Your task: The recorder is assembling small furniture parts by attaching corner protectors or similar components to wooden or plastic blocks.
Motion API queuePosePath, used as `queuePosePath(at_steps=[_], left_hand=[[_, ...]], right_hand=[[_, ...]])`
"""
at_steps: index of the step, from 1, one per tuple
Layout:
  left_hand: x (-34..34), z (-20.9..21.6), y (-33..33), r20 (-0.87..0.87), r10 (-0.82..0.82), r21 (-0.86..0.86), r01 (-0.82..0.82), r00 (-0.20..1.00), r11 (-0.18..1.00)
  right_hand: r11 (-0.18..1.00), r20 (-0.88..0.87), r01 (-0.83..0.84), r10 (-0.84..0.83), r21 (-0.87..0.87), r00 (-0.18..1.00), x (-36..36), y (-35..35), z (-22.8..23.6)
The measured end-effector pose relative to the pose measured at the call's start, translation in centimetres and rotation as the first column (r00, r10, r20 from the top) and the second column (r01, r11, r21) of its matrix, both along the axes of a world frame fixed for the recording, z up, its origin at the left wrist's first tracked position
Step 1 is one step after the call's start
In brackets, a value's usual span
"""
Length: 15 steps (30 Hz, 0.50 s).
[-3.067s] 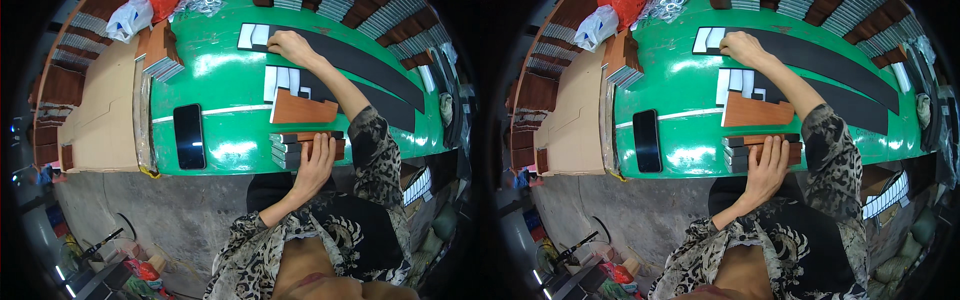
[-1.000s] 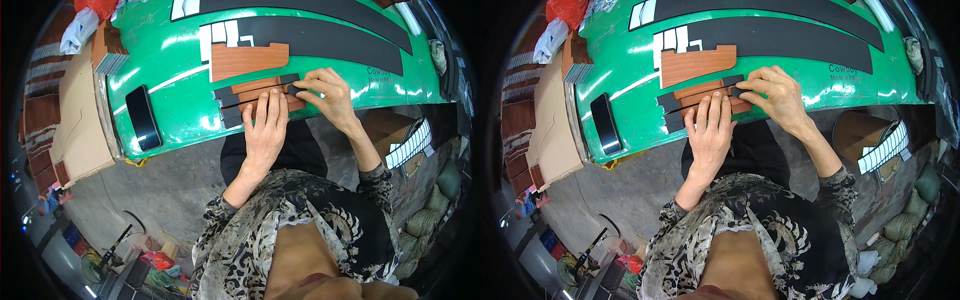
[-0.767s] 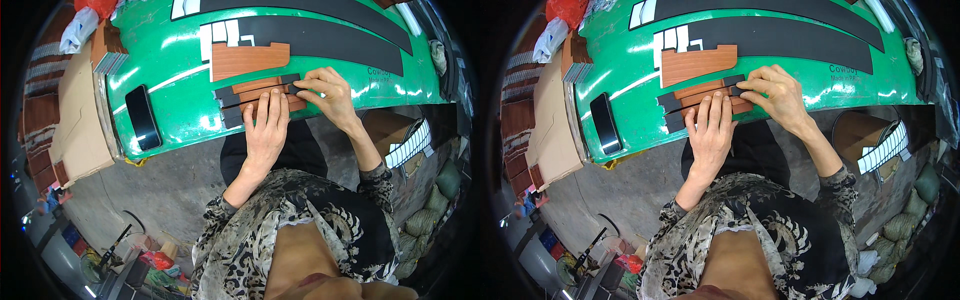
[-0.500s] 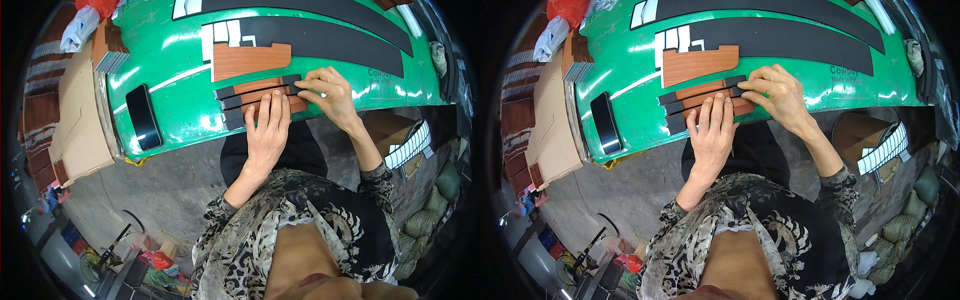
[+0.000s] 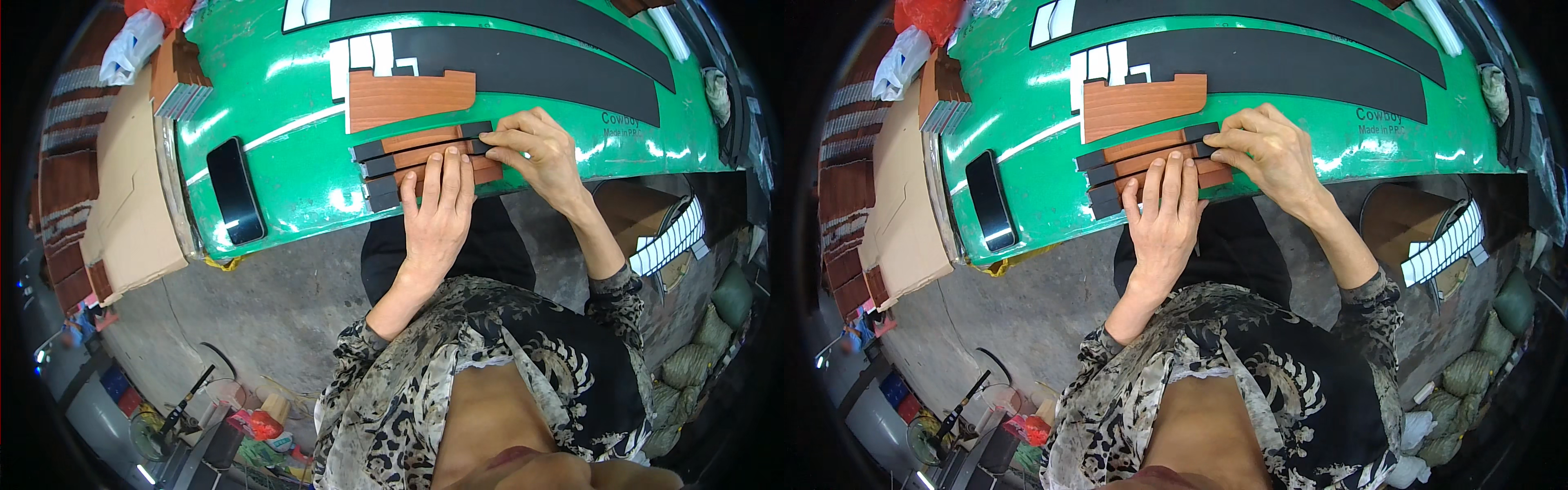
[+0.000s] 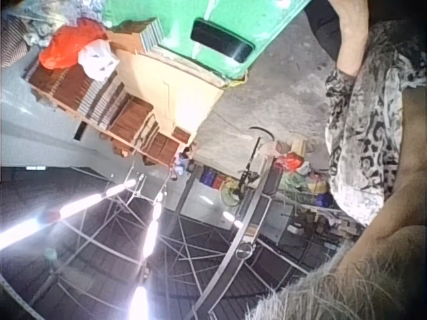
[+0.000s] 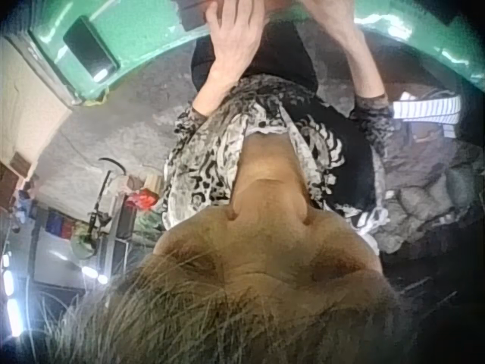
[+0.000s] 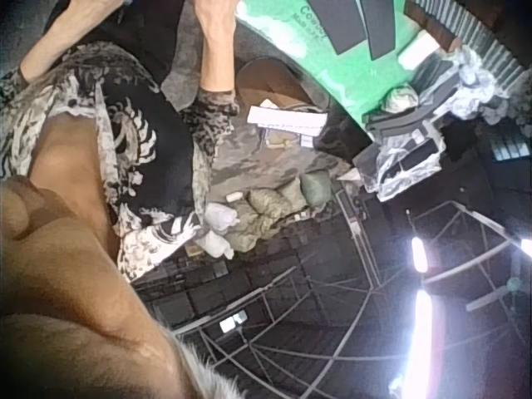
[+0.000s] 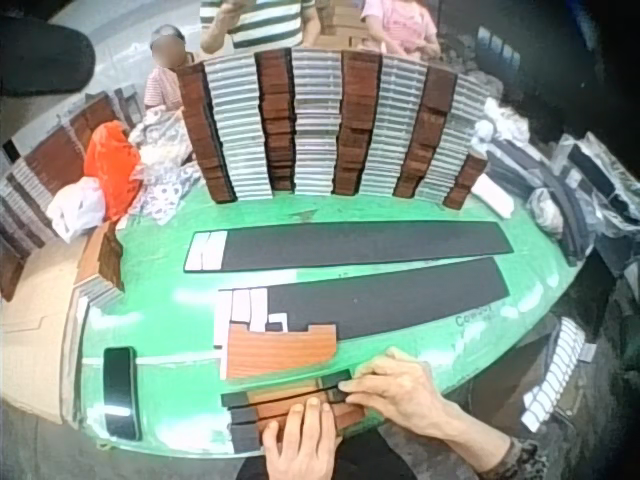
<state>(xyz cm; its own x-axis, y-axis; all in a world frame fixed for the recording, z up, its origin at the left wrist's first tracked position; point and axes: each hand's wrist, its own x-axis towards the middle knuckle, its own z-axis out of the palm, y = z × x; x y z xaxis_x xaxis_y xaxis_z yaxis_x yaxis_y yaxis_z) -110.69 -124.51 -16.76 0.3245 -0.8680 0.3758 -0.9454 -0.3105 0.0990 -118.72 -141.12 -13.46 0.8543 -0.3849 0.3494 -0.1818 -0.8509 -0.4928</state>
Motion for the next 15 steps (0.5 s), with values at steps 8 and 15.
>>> queuePosePath(at_steps=[8, 15], left_hand=[[-0.3, 0.1, -0.1, -0.03, 0.001, 0.017, 0.0, 1.0, 1.0], [-0.2, -0.5, -0.3, -0.027, 0.0, 0.009, 0.0, 1.0, 1.0]], right_hand=[[1.0, 0.023, 0.006, -0.006, -0.02, 1.0, -0.2, 0.0, 0.0], [0.986, 0.116, 0.119, -0.133, 0.115, 0.984, -2.1, -1.1, -0.3]])
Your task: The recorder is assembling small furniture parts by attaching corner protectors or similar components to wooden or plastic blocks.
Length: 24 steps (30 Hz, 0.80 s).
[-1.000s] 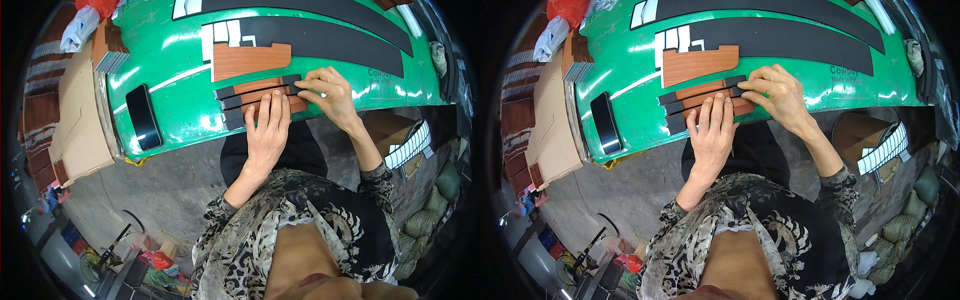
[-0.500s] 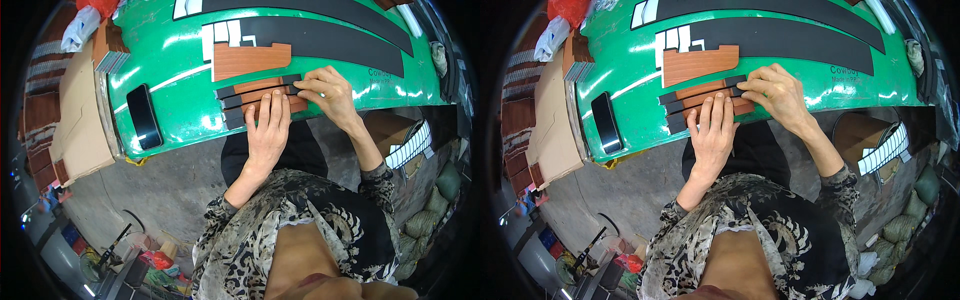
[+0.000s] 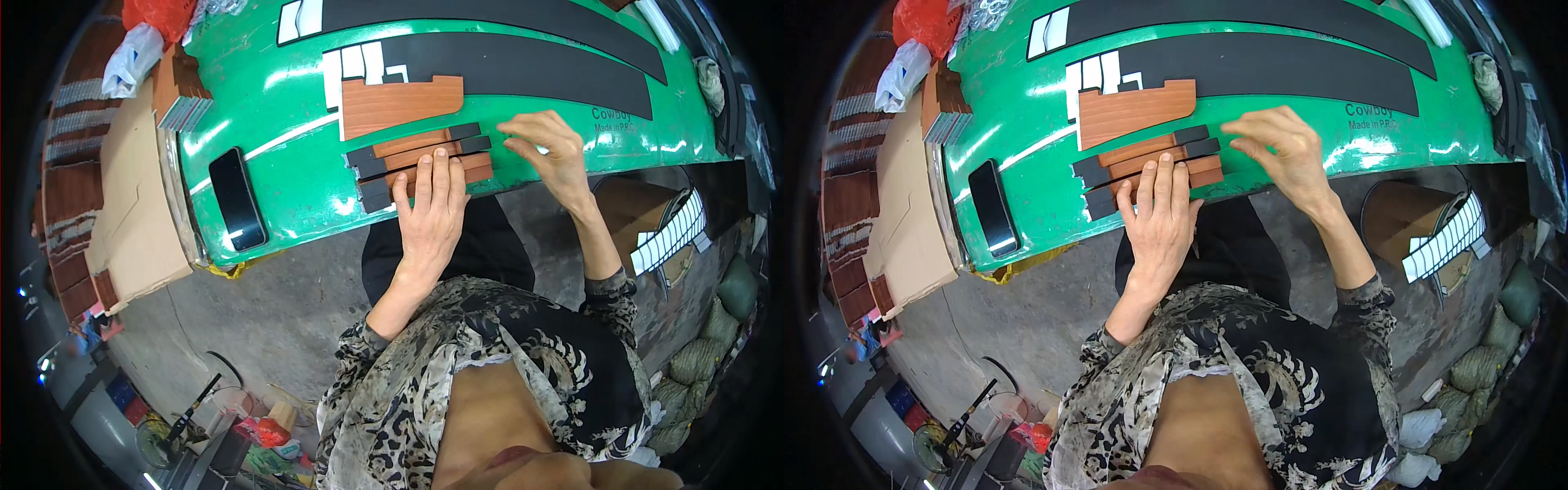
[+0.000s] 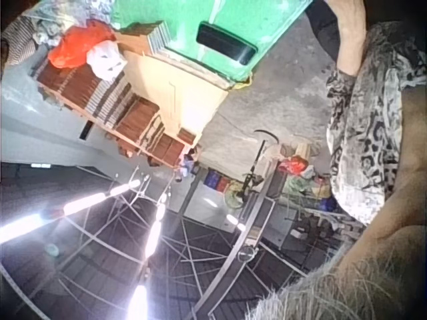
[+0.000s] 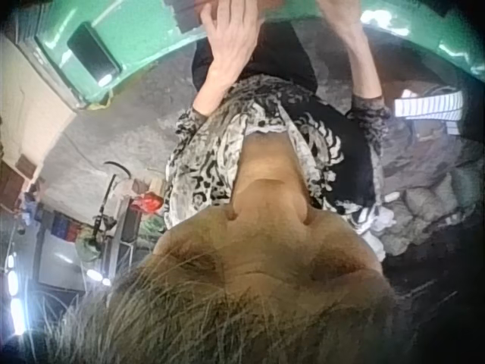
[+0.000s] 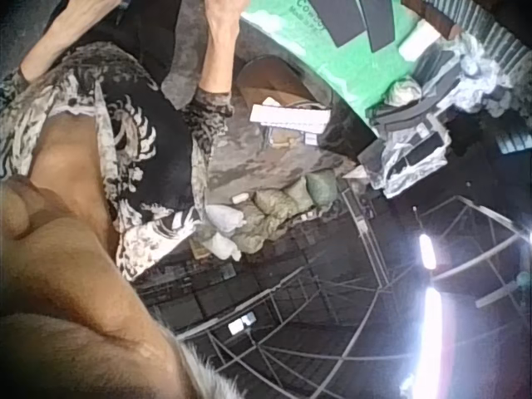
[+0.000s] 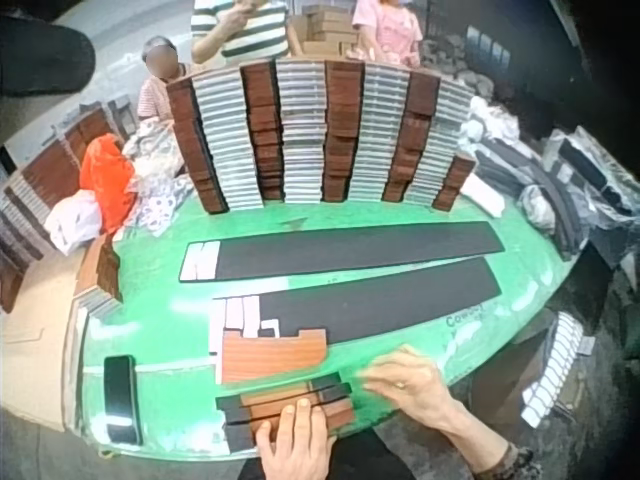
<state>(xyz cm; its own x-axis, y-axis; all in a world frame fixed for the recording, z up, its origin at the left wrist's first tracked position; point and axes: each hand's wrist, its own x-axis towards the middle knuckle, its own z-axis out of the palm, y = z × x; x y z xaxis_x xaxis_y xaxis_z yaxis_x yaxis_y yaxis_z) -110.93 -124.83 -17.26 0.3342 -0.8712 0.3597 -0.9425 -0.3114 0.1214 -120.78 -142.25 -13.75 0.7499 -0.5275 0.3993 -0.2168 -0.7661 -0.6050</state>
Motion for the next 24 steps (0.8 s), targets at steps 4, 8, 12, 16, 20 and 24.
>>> queuePosePath(at_steps=[4, 8, 12, 16, 20, 24], left_hand=[[0.3, 0.9, 0.1, 0.016, 0.003, -0.017, -0.002, 1.0, 1.0], [0.3, 0.7, -0.4, -0.026, -0.004, -0.046, 0.003, 1.0, 0.999], [0.5, 1.0, -0.7, 0.012, 0.023, -0.056, -0.022, 1.0, 0.998], [0.5, 1.2, -0.6, 0.006, 0.012, -0.045, -0.011, 1.0, 0.999], [0.4, 1.0, -0.6, 0.041, -0.007, -0.032, 0.008, 0.999, 0.999], [0.5, 0.9, -0.2, 0.057, -0.021, -0.051, 0.023, 0.998, 0.998]], right_hand=[[0.982, -0.059, -0.12, 0.112, -0.145, 0.992, 0.3, 1.2, 0.4], [0.962, -0.097, -0.141, 0.122, -0.234, 0.988, 1.0, 1.7, 0.0], [0.972, -0.112, -0.158, 0.14, -0.175, 0.984, 1.0, 1.6, 0.2], [0.972, -0.067, -0.227, 0.223, -0.064, 0.972, 3.3, 0.1, 2.6], [0.963, -0.048, -0.27, 0.268, -0.027, 0.962, 9.6, -2.9, 4.2], [0.942, -0.323, -0.327, 0.287, -0.077, 0.902, 17.8, -5.3, 2.8]])
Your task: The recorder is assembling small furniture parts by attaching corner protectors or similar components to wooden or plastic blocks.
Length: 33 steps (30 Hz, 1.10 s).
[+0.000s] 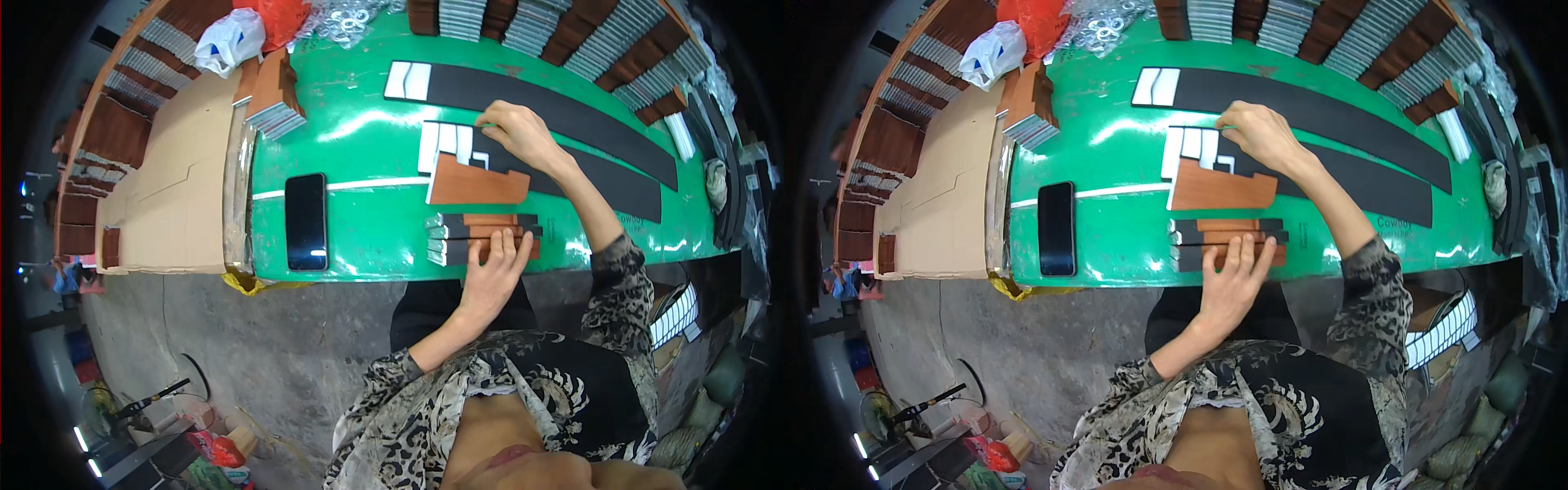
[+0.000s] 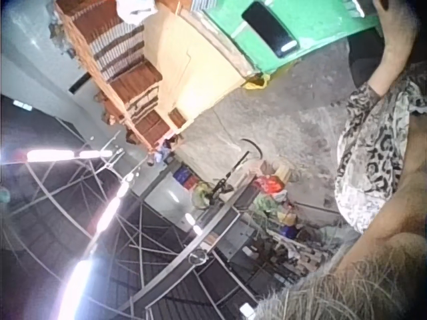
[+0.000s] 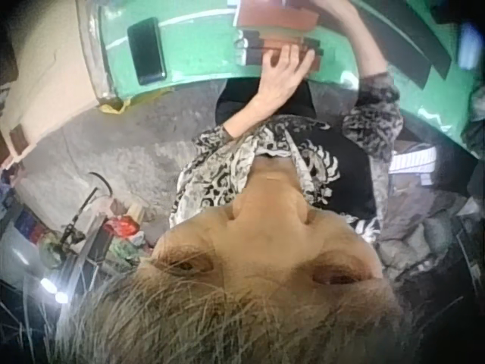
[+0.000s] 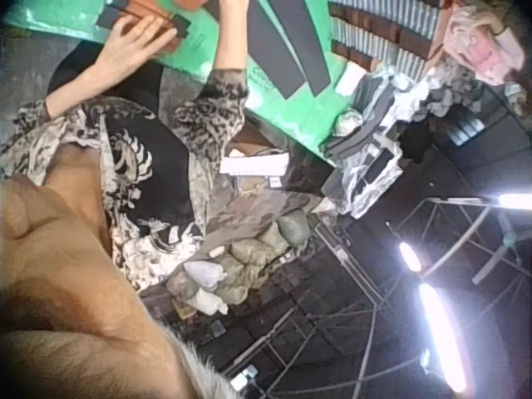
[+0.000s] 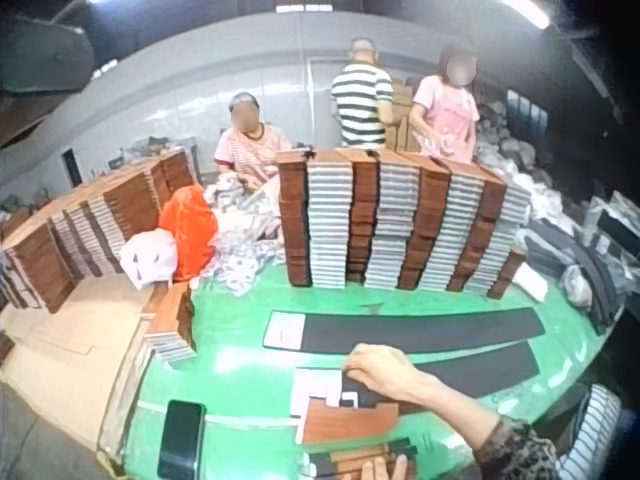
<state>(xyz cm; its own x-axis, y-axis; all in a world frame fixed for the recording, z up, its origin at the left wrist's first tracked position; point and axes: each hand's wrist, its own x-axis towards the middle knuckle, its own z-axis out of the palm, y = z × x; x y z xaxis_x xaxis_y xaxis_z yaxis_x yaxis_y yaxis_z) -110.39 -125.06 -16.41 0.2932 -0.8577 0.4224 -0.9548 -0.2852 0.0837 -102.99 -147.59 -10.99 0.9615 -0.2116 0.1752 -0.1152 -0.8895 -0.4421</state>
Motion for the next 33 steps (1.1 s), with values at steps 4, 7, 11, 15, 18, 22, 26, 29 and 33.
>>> queuePosePath(at_steps=[4, 7, 11, 15, 18, 22, 26, 29, 33], left_hand=[[0.3, 0.0, 0.2, 0.007, -0.013, 0.038, 0.013, 1.0, 0.999], [0.3, -0.7, -0.1, 0.012, -0.016, -0.001, 0.016, 1.0, 1.0], [-0.3, -1.2, -0.6, 0.031, -0.031, -0.043, 0.032, 0.999, 0.999], [-0.4, -2.0, 0.1, -0.025, 0.007, -0.086, -0.009, 1.0, 0.996], [-0.5, -2.2, 0.0, -0.001, 0.012, -0.115, -0.012, 1.0, 0.993], [-0.2, -2.6, -0.4, 0.059, 0.03, -0.164, -0.02, 0.998, 0.986], [0.4, -1.4, -0.8, 0.022, -0.038, -0.118, 0.04, 0.999, 0.992], [0.2, -2.3, -0.5, 0.006, 0.0, -0.083, 0.0, 1.0, 0.997], [0.1, -1.9, -0.3, 0.014, 0.0, -0.046, 0.001, 1.0, 0.999]], right_hand=[[0.997, -0.101, -0.002, -0.006, -0.077, 0.995, 7.3, -1.6, -1.8], [0.989, -0.153, -0.06, 0.039, -0.136, 0.988, 10.2, -2.2, -2.2], [0.896, -0.264, -0.364, 0.298, -0.252, 0.917, 11.1, -5.7, -3.5], [0.897, -0.322, -0.386, 0.308, -0.215, 0.895, 12.5, -2.6, -2.8], [0.933, -0.405, -0.337, 0.262, -0.126, 0.876, 12.6, -2.0, -1.5], [0.918, -0.409, -0.341, 0.237, -0.204, 0.881, 12.8, -3.0, -2.0], [0.986, -0.35, -0.119, 0.073, -0.113, 0.934, 11.5, -4.1, -0.4], [1.0, -0.277, -0.014, 0.019, 0.02, 0.961, 11.0, -3.7, -2.2], [1.0, -0.289, -0.027, 0.028, 0.009, 0.957, 10.2, -4.4, -3.8]])
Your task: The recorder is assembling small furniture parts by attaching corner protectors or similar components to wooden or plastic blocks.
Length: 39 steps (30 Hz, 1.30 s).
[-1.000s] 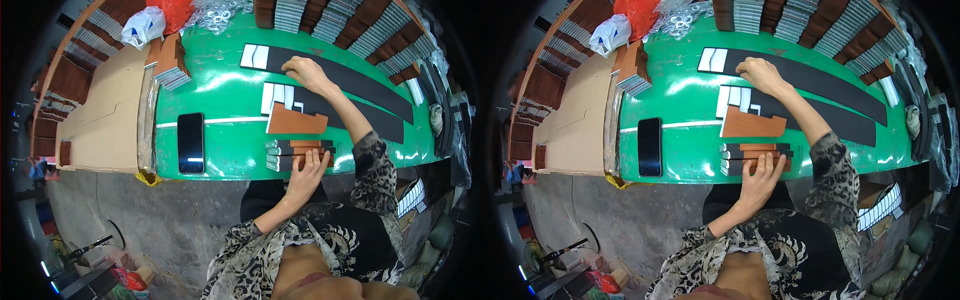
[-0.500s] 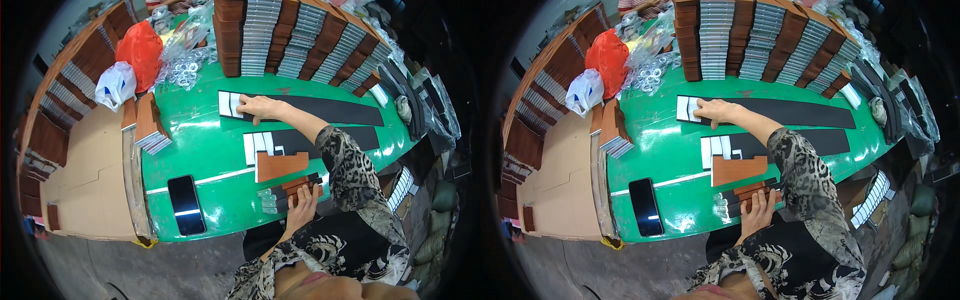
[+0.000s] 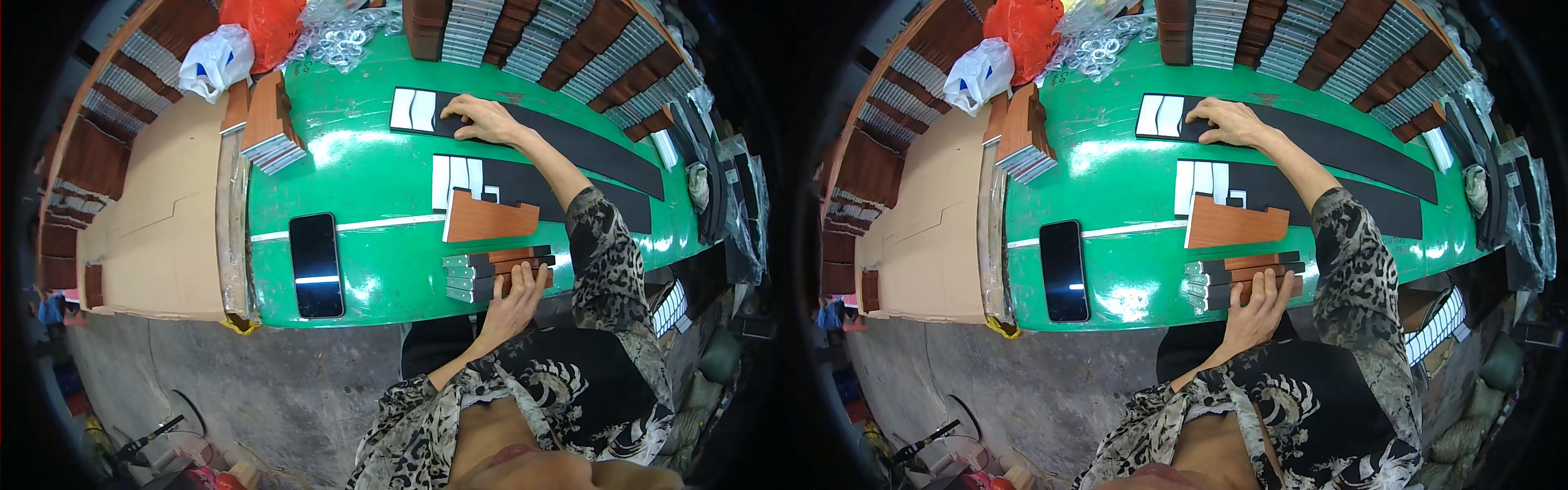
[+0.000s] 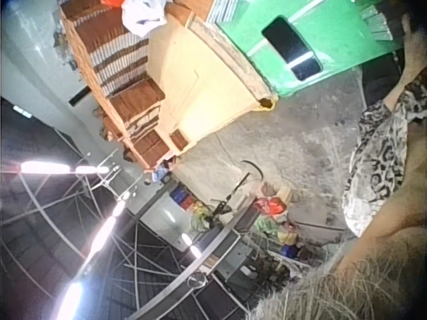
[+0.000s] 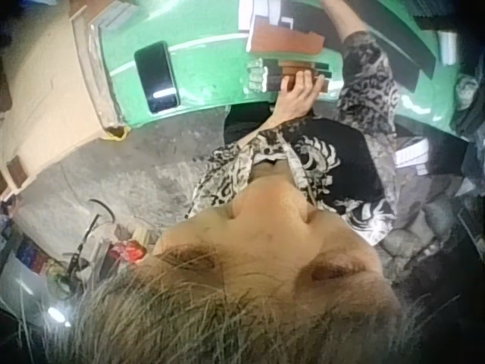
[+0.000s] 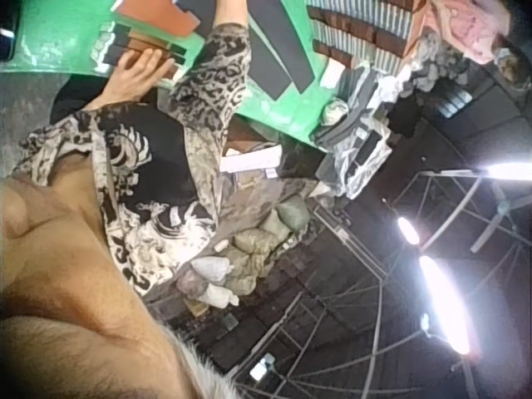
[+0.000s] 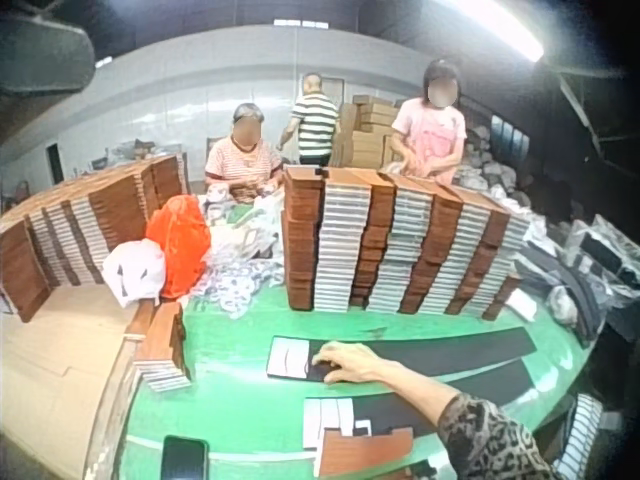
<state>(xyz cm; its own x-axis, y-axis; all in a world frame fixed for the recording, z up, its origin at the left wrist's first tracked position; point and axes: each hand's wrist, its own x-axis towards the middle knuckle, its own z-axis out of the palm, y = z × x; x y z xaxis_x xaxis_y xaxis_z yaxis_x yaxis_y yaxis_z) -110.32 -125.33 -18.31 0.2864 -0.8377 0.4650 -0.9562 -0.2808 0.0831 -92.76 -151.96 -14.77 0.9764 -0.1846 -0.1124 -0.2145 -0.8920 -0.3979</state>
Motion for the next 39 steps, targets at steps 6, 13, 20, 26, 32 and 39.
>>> queuePosePath(at_steps=[6, 13, 20, 26, 32, 39], left_hand=[[-0.3, -0.2, 0.2, 0.032, 0.005, 0.008, -0.005, 0.999, 1.0], [-0.7, -0.3, -0.2, 0.001, 0.015, -0.019, -0.015, 1.0, 1.0], [-0.5, -0.1, -0.1, 0.002, 0.01, -0.025, -0.01, 1.0, 1.0], [-0.2, 0.2, 0.0, -0.004, -0.008, -0.018, 0.008, 1.0, 1.0], [0.2, 0.5, -0.2, 0.028, 0.003, -0.023, -0.003, 1.0, 1.0], [-0.4, 0.4, -0.1, 0.003, -0.014, -0.042, 0.014, 1.0, 0.999]], right_hand=[[0.957, -0.094, -0.185, 0.168, -0.223, 0.981, 0.9, 1.3, 1.5], [0.944, -0.13, -0.232, 0.206, -0.234, 0.97, 1.3, 1.4, 1.8], [0.959, 0.042, -0.176, 0.19, -0.223, 0.981, 0.6, 2.0, 1.9], [0.998, 0.082, 0.013, -0.008, -0.055, 0.997, -0.4, 1.2, 1.0], [0.953, 0.056, -0.167, 0.187, -0.251, 0.981, 0.1, 1.2, 0.3], [0.904, 0.013, -0.224, 0.245, -0.363, 0.969, -0.7, 2.0, 0.8]])
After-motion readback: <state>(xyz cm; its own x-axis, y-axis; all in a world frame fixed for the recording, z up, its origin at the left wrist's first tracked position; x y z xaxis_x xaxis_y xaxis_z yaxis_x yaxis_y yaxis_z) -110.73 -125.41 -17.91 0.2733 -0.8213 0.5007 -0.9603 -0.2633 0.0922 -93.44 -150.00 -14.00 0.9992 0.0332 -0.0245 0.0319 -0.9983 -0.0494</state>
